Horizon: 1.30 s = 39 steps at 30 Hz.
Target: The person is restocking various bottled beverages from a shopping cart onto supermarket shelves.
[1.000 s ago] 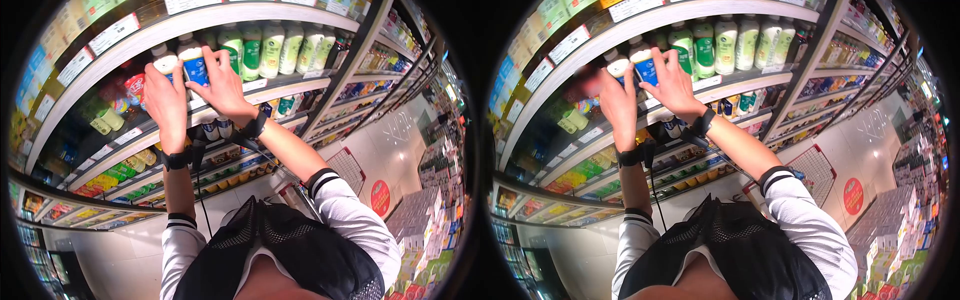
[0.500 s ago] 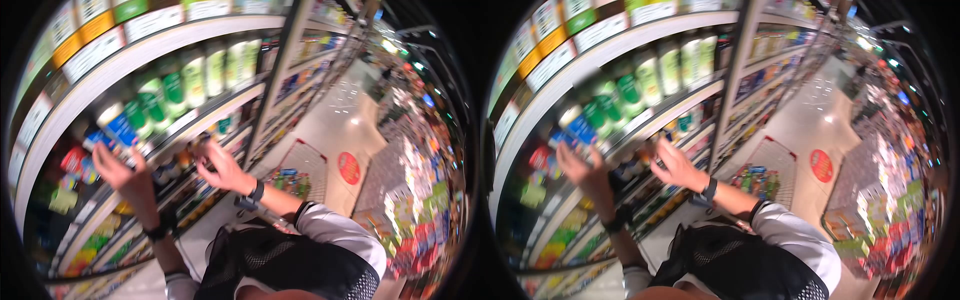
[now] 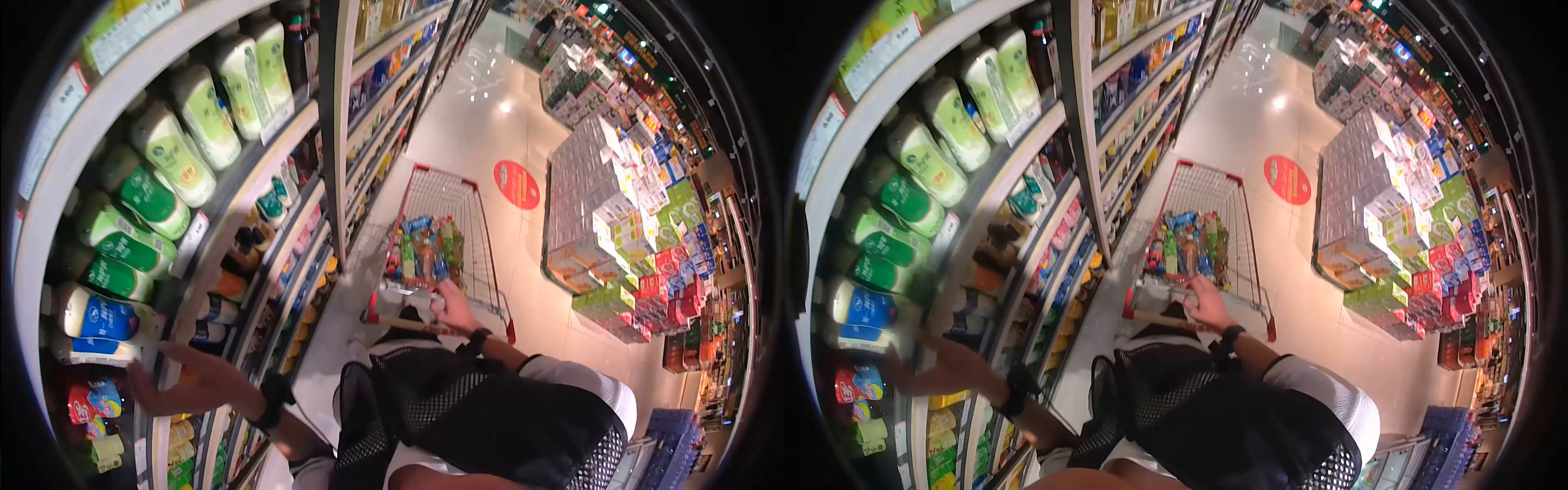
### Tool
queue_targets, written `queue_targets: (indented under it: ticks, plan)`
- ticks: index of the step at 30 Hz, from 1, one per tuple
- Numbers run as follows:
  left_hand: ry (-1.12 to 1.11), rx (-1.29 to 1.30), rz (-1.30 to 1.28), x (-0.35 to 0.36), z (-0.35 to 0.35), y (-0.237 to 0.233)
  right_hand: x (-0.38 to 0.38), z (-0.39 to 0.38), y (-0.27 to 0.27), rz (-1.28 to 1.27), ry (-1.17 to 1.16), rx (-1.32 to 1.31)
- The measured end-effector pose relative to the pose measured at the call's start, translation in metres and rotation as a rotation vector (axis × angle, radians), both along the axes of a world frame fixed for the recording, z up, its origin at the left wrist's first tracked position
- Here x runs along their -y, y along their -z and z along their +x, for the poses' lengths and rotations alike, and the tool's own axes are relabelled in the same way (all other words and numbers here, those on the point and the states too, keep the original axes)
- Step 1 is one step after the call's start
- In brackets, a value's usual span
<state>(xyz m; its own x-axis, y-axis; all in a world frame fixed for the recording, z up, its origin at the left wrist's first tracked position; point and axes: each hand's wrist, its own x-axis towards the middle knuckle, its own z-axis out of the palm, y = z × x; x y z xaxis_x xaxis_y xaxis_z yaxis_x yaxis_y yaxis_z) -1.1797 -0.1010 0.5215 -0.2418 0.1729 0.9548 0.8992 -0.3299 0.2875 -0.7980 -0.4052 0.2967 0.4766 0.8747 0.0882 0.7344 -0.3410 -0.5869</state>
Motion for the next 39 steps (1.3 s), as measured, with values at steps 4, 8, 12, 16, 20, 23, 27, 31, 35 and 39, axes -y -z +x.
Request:
queue_targets:
  ticks: [4,8,12,16,20,23,27,31,35,39]
  plan:
    - [0.284,-0.064,-0.192,0.033,0.053,0.050,0.053,0.024,0.064,-0.112,-0.154,0.144]
    - [0.842,-0.200,-0.369,0.052,0.091,0.131,0.041,0.003,0.053,-0.185,0.065,0.109]
    - [1.095,-0.223,-0.938,0.080,0.070,0.239,0.066,0.014,0.077,-0.159,0.307,0.250]
    - [1.010,-0.510,-1.699,0.089,0.002,0.339,0.076,0.039,0.079,-0.301,0.230,0.072]
    - [0.848,-0.566,-1.672,0.136,-0.099,0.482,0.120,0.041,0.146,-0.207,0.175,0.130]
    - [0.853,-0.126,-1.766,0.169,-0.128,0.464,0.123,0.031,0.174,-0.151,0.301,0.038]
    - [0.751,-0.700,-1.638,0.238,-0.175,0.543,0.130,0.023,0.141,-0.323,0.335,0.023]
    - [0.638,-0.226,-2.109,0.291,-0.176,0.536,0.144,0.027,0.120,-0.341,0.128,0.051]
    - [0.590,0.361,-2.024,0.332,-0.158,0.511,0.146,0.045,0.126,-0.400,0.046,0.025]
    - [0.770,-0.162,-2.078,0.330,-0.157,0.537,0.144,0.044,0.129,-0.383,0.057,-0.061]
